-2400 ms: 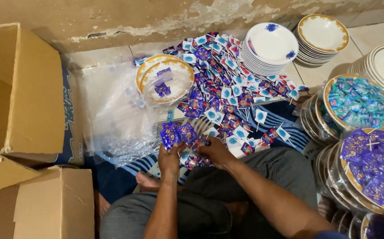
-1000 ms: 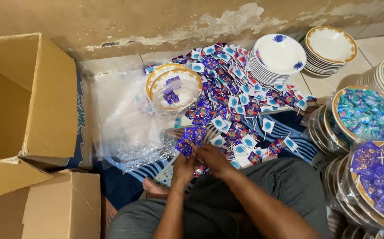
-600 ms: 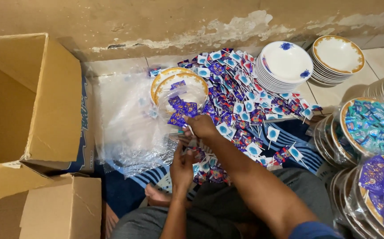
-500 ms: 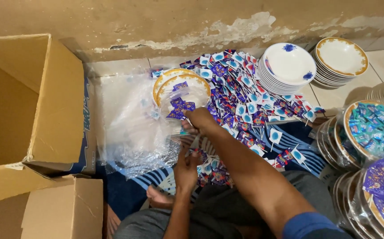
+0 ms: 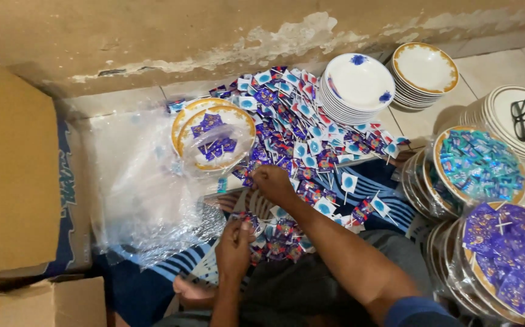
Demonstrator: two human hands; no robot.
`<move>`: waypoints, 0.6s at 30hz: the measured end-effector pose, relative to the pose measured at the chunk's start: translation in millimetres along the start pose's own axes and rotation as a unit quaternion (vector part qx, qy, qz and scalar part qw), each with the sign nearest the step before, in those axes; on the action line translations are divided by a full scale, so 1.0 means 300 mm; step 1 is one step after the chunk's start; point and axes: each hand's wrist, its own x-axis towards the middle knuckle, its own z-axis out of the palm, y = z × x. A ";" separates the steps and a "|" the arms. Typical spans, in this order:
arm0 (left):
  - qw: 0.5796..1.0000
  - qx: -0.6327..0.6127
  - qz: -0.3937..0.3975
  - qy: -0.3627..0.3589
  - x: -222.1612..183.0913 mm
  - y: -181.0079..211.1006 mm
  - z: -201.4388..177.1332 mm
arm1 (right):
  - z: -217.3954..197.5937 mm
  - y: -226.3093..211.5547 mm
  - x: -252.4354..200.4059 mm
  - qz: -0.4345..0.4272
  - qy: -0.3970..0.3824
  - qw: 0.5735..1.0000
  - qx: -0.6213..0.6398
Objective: Arranging small packets onto decorative plates and preparing them for final packaging.
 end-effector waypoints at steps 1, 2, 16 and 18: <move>0.999 0.033 -0.012 0.005 -0.009 0.015 -0.004 | -0.027 0.050 -0.003 0.020 0.004 1.000 0.004; 0.999 0.033 -0.013 0.002 -0.021 0.029 -0.002 | -0.059 0.088 0.016 0.022 0.005 1.000 0.002; 0.977 0.188 -0.044 -0.091 0.073 -0.110 0.091 | -0.425 0.294 0.698 0.028 0.009 0.922 -0.386; 0.980 0.154 -0.034 -0.119 0.173 -0.397 0.159 | -0.436 0.302 0.787 0.013 0.005 0.925 -0.380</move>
